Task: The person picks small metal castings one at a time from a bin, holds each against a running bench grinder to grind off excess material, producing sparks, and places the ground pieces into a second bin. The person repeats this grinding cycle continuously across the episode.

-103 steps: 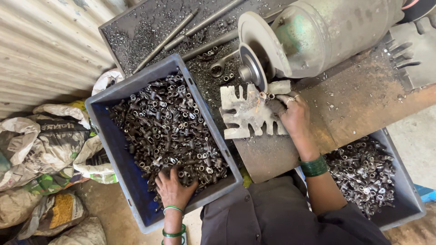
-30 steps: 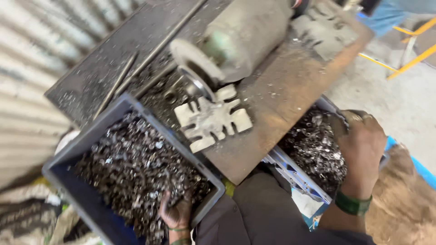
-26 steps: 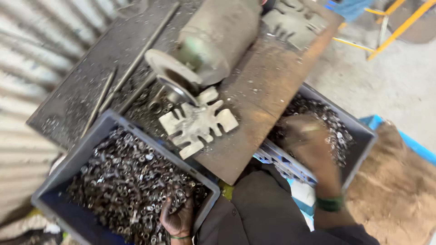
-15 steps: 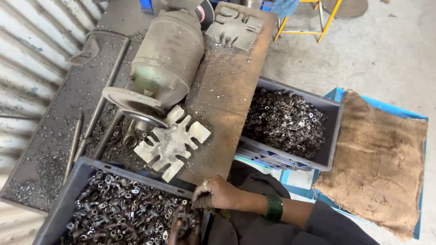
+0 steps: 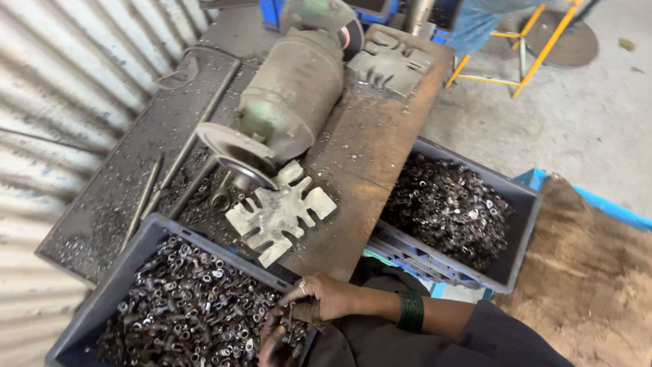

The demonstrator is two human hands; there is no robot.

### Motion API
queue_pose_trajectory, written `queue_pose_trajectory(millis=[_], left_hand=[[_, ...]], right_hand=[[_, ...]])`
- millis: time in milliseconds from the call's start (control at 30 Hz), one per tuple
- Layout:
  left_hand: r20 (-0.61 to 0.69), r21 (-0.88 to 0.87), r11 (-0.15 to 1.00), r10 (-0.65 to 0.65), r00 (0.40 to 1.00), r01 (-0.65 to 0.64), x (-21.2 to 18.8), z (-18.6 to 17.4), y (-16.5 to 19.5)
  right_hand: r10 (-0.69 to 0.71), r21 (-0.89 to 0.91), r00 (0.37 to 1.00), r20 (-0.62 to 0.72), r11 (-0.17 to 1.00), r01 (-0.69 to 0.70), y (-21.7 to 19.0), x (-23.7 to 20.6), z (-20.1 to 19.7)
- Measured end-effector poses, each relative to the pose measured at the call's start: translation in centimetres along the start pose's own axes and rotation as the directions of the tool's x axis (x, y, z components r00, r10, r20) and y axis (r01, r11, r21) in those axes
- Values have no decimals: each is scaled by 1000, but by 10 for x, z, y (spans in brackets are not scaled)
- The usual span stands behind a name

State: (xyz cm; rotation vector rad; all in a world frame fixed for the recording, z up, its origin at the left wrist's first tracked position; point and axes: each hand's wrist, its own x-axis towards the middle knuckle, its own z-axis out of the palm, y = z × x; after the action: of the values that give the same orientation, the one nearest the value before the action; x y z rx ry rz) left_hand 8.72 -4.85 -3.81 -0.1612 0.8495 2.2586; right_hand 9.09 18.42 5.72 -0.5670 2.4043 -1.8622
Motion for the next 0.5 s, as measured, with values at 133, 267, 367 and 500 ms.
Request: queue_pose_trajectory(millis=[133, 267, 367, 500], left_hand=[[-274, 158, 982, -56, 960, 103, -9, 8, -1], [-349, 41, 997, -42, 936, 61, -11, 32, -4], [-252, 52, 998, 43, 967, -31, -6, 51, -5], [-283, 12, 996, 87, 955, -88, 4, 65, -10]], right_hand=[[-1, -23, 992, 125, 1000, 4, 18, 2, -8], [93, -87, 989, 119, 993, -83, 37, 5, -22], [219, 44, 971, 99, 973, -224, 43, 12, -41], [118, -158, 989, 89, 982, -103, 27, 19, -59]])
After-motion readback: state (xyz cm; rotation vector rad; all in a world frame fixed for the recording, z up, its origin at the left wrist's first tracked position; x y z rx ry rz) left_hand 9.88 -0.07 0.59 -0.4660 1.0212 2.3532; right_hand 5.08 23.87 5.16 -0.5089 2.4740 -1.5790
